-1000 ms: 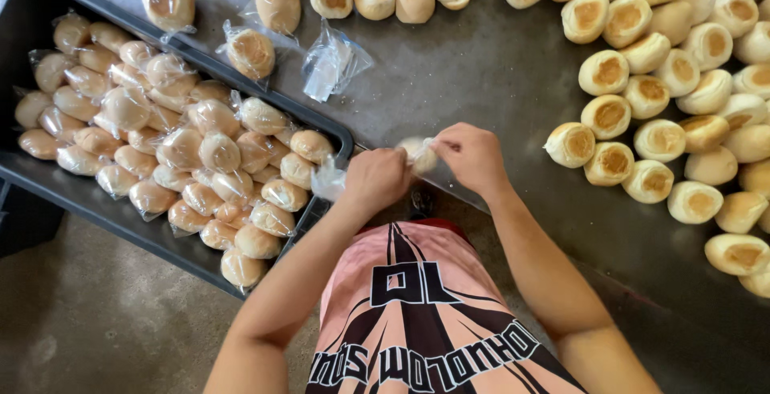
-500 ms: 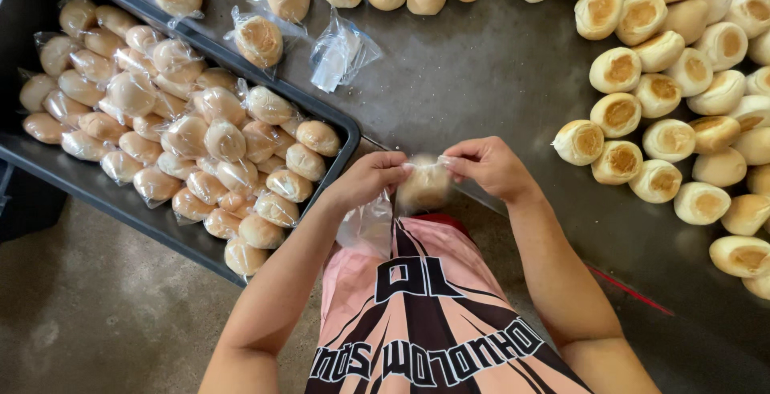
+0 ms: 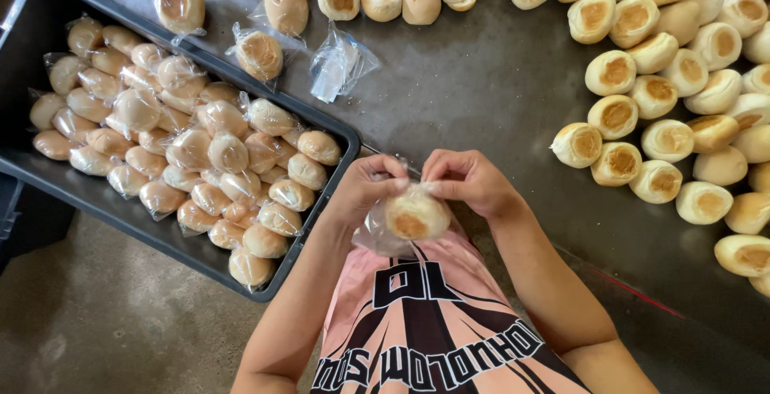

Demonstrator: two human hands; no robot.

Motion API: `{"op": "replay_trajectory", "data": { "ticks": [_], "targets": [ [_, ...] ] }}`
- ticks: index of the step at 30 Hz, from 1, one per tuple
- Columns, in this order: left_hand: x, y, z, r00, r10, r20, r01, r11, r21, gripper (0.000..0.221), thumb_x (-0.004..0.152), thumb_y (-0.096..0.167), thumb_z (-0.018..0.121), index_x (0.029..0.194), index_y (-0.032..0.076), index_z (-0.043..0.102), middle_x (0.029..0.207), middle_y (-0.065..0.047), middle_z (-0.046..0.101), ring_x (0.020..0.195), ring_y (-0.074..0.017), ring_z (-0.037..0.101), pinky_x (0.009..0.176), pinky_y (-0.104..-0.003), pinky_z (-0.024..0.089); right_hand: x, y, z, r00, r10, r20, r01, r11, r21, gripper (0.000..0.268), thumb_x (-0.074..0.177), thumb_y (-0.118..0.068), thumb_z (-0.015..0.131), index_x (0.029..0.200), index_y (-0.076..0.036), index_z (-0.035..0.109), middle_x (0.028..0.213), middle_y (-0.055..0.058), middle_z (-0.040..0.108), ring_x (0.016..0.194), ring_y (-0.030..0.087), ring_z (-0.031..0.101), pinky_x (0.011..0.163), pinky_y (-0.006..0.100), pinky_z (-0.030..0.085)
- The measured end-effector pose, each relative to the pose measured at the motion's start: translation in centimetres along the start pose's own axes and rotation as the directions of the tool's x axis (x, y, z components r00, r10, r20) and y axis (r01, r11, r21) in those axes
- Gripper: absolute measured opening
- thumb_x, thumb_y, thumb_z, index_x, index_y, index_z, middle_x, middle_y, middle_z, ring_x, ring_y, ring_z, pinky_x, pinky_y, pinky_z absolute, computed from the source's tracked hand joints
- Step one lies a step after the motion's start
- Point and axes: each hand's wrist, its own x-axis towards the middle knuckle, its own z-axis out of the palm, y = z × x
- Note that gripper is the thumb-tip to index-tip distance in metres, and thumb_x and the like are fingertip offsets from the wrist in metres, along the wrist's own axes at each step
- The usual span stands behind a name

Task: The person picks up bread rolls from a table, places them individually into plastic bags by hand, and puts the bagged rolls into a black crate.

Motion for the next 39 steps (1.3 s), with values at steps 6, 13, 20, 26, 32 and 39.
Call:
{"op": "replay_trajectory", "data": {
  "ticks": [6, 13, 20, 26, 32, 39],
  "targets": [
    [1.0, -0.2, 1.2, 0.995, -0.039, 0.093, -0.011, 0.873, 0.487, 0.025, 0.084, -0.005, 0.073, 0.110, -0.003, 0.073, 0.102, -0.003, 0.076, 0.096, -0.0125, 0.069, 0.088, -0.027, 0.057, 2.1, -0.4, 2.9, 0.981, -0.151, 0.118, 0.185, 0.590, -0.786, 0.011, 0.091, -0.013, 0.069, 0.093, -0.002, 0.072, 0.094, 0.011, 0.069, 0.087, 0.024, 0.068, 0.079, 0.031, 0.053],
    [-0.5, -0.7, 2.8, 0.958, 0.208, -0.196, 0.118, 0.334, 0.935, 0.058, 0.077, 0.006, 0.074, 0.133, 0.014, 0.064, 0.091, -0.008, 0.078, 0.085, -0.0283, 0.074, 0.077, -0.038, 0.056, 2.3, 10.7, 1.1, 0.908, -0.181, -0.377, -0.171, 0.663, -0.729, 0.016, 0.099, -0.020, 0.068, 0.100, -0.005, 0.070, 0.089, 0.012, 0.070, 0.085, 0.030, 0.069, 0.069, 0.034, 0.053],
    [0.6, -2.8, 1.8, 0.860, 0.508, -0.044, -0.090, 0.237, 0.967, 0.013, 0.085, 0.012, 0.072, 0.097, 0.009, 0.073, 0.102, -0.012, 0.070, 0.088, -0.0355, 0.071, 0.077, -0.042, 0.055, 1.6, 9.1, 1.1, 0.848, 0.125, -0.515, -0.254, 0.949, -0.188, 0.017, 0.096, -0.022, 0.069, 0.103, -0.007, 0.073, 0.082, 0.001, 0.067, 0.071, 0.012, 0.066, 0.068, 0.029, 0.054],
    [-1.1, -0.3, 3.9, 0.968, 0.246, -0.052, -0.091, 0.534, 0.841, 0.027, 0.077, 0.022, 0.082, 0.091, 0.003, 0.070, 0.085, -0.014, 0.066, 0.079, -0.0343, 0.068, 0.071, -0.039, 0.053, 1.5, 6.4, -1.9, 0.987, 0.107, -0.120, -0.149, 0.887, -0.436, 0.016, 0.102, -0.017, 0.069, 0.105, -0.001, 0.067, 0.095, 0.004, 0.065, 0.085, 0.014, 0.062, 0.077, 0.028, 0.051],
    [-5.0, 2.3, 3.2, 0.885, 0.465, 0.029, -0.091, 0.112, 0.990, 0.019, 0.092, 0.027, 0.075, 0.085, 0.009, 0.074, 0.083, -0.009, 0.069, 0.075, -0.0281, 0.069, 0.068, -0.038, 0.052, 2.7, 11.5, -1.2, 0.914, 0.406, -0.025, -0.390, 0.892, 0.229, 0.021, 0.102, -0.018, 0.055, 0.109, -0.002, 0.066, 0.104, 0.006, 0.070, 0.091, 0.013, 0.065, 0.082, 0.030, 0.053],
    [-7.9, 2.0, -1.5, 0.781, 0.500, -0.375, -0.141, 0.725, 0.674, 0.020, 0.094, 0.024, 0.076, 0.103, 0.006, 0.076, 0.091, 0.001, 0.073, 0.079, -0.0069, 0.062, 0.070, -0.027, 0.052, 11.0, 9.5, 5.3, 0.910, 0.252, -0.330, -0.281, 0.959, -0.044, 0.025, 0.103, -0.029, 0.050, 0.106, -0.009, 0.064, 0.112, 0.000, 0.071, 0.098, 0.009, 0.064, 0.082, 0.031, 0.056]
  ]
}}
